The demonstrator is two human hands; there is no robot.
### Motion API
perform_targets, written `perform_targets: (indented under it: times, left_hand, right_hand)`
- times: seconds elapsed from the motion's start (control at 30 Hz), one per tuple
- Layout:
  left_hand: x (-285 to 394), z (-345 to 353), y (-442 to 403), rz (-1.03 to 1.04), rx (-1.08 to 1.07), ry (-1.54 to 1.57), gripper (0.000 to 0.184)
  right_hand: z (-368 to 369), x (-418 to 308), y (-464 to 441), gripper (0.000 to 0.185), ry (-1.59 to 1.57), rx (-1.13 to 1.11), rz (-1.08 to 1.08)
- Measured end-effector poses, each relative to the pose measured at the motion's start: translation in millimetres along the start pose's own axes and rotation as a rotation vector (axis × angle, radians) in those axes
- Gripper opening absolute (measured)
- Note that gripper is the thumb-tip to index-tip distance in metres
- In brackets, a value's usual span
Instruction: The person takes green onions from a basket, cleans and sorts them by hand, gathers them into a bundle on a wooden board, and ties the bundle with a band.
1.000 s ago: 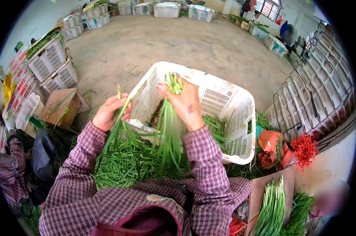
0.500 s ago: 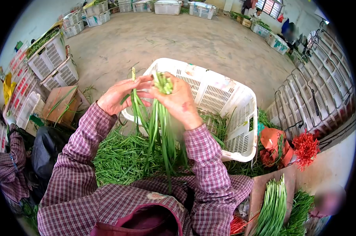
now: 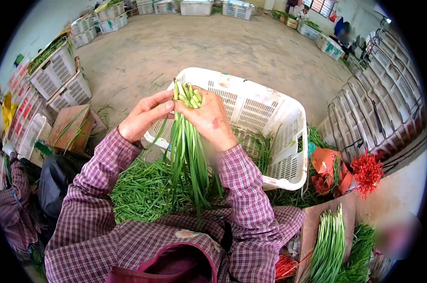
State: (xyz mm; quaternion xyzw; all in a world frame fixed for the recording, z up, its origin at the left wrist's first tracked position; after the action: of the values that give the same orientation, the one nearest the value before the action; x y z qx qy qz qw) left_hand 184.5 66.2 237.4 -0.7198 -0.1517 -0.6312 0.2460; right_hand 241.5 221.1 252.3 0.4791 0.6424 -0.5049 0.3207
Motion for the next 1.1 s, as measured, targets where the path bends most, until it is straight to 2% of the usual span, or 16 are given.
perform_targets:
  times: [0.17, 0.23, 0.37, 0.43, 0.5, 0.57, 0.6, 0.63, 0.67, 0.77, 0.8, 0.83, 0.9, 0.97, 1.0, 1.1]
  left_hand:
    - [-0.2, -6.5, 3.8, 0.041, 0.028, -0.248, 0.036]
    - [-0.1, -8.9, 4.3, -0.017, 0.064, -0.466, 0.023]
    - [23.5, -8.5, 9.3, -0.020, 0.078, -0.546, 0.015]
    - [29.8, -19.5, 14.0, -0.019, 0.089, -0.486, 0.013]
    - [39.9, -40.0, 19.8, 0.058, 0.106, -0.418, 0.016]
    - [56.4, -65.5, 25.0, 0.112, 0.190, -0.784, 0.027]
    - [49.1, -77.5, 20.6, 0.066, 0.161, -1.303, 0.042]
    - [35.5, -81.4, 24.5, 0.069, 0.163, -1.301, 0.042]
    - [21.4, -81.0, 28.0, 0.100, 0.182, -1.438, 0.047]
    - [11.8, -90.1, 22.6, 0.183, 0.196, -1.714, 0.057]
    - [4.5, -109.0, 12.5, -0.130, -0.051, -1.038, 0.059]
    - [-6.7, -118.0, 4.7, -0.117, -0.245, -0.728, 0.062]
    - [-27.7, -135.2, -5.8, -0.264, -0.566, -0.026, 0.070]
    - [2.4, -77.6, -9.8, -0.161, 0.011, -0.130, 0.082]
    - [4.7, -69.1, -13.2, -0.150, 0.017, -0.138, 0.082]
    - [2.0, -57.0, -22.7, -0.054, 0.131, 0.125, 0.095]
  right_hand:
    - [-1.4, 6.4, -2.2, 0.043, 0.052, -0.003, 0.023]
    - [-0.3, 11.3, -3.6, 0.051, 0.219, 0.039, -0.006]
    - [-3.3, 11.4, -0.3, 0.051, 0.226, 0.002, 0.004]
    - [-0.6, 2.4, 3.2, 0.046, 0.257, -0.165, 0.113]
    - [-2.5, 10.5, 8.1, 0.040, 0.202, -0.131, 0.093]
    - [-7.8, 12.4, 9.6, 0.034, 0.152, -0.093, 0.074]
    - [-13.1, 11.4, 9.3, 0.029, 0.040, -0.033, 0.054]
    - [-16.3, 4.2, 8.6, 0.024, -0.070, 0.025, 0.030]
    - [-22.0, -5.9, 9.2, 0.019, 0.010, 0.056, 0.040]
    - [-30.1, -22.3, 5.9, 0.021, -0.081, 0.064, -0.026]
    - [-30.1, -25.8, 4.1, 0.023, -0.113, 0.053, -0.018]
    - [-30.5, -29.6, 4.1, 0.023, -0.111, 0.046, -0.017]
    - [-30.5, -32.6, 2.9, 0.025, -0.119, 0.031, 0.028]
    - [-26.1, -30.9, 1.0, 0.027, -0.144, 0.017, 0.039]
    - [-25.4, -29.5, 0.7, 0.026, -0.108, 0.017, -0.002]
    - [-14.6, -26.9, 1.4, 0.026, -0.106, -0.025, -0.041]
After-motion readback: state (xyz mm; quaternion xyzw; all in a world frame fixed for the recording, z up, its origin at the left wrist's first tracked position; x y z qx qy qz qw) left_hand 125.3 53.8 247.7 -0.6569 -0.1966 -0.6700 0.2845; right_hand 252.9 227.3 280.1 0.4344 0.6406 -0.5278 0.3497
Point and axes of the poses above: each hand's wrist, its own y-axis away from the middle knuckle, its own z-axis out of the palm, x = y × z, the point moved 4 cm from there along -y, towards the middle knuckle, and after that the axes turned 9 degrees about -x, right-handed, at the moved point
